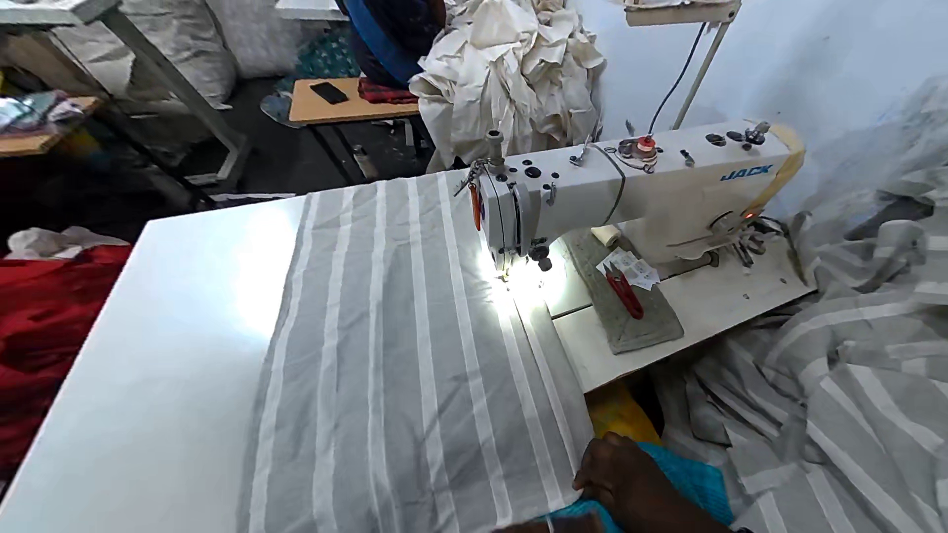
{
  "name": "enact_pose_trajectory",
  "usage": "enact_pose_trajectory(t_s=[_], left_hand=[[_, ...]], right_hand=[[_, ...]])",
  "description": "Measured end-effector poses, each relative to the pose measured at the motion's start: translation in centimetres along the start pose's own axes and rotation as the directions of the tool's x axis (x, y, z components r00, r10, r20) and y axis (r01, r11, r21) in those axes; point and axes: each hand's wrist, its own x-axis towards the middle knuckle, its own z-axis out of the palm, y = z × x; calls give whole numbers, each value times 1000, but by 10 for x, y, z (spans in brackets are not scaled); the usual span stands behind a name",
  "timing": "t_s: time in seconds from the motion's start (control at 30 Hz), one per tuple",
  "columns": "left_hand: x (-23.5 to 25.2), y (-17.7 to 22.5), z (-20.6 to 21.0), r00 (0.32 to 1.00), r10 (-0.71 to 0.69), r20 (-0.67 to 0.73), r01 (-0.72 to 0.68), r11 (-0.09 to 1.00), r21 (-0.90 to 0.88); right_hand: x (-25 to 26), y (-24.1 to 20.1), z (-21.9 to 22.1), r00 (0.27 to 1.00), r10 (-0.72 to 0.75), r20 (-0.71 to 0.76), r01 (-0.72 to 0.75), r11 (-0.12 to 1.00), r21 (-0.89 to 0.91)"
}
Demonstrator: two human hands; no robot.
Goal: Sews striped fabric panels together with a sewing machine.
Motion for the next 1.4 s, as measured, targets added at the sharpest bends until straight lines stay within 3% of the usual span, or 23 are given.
enact_pose_trajectory(t_s=[0.07, 0.13, 0.2, 0.37, 0.6, 0.83, 1.2, 1.33, 1.4], left_hand=[[17, -5, -5, 965, -86, -246, 125, 981, 146], [34, -20, -4, 914, -63, -401, 199, 930, 308], [44, -36, 0, 900, -9, -435, 194, 904, 382], [59, -60, 14, 871, 130, -474, 186, 805, 563], [95, -92, -5, 702, 325, -634, 294, 678, 673], [132, -110, -48, 692, 351, -631, 321, 633, 705], [176, -125, -105, 708, 286, -646, 336, 668, 664], [179, -134, -111, 728, 230, -646, 393, 631, 668], [178, -134, -112, 743, 209, -636, 396, 628, 670]], right_hand=[[7, -9, -1, 999, 27, 43, -24, 997, -70], [11, -16, 5, 994, -35, -108, 15, 982, -188], [20, -16, 7, 970, -62, -234, -1, 965, -261], [50, -4, 1, 922, -77, -379, -47, 950, -308], [98, 2, -7, 891, -85, -446, -71, 944, -323], [146, 21, -7, 822, -150, -549, -63, 935, -350], [217, 38, -35, 800, -217, -559, -12, 927, -375], [203, 52, -53, 825, -240, -511, 87, 949, -304], [171, 65, -75, 806, -159, -570, -13, 959, -285]])
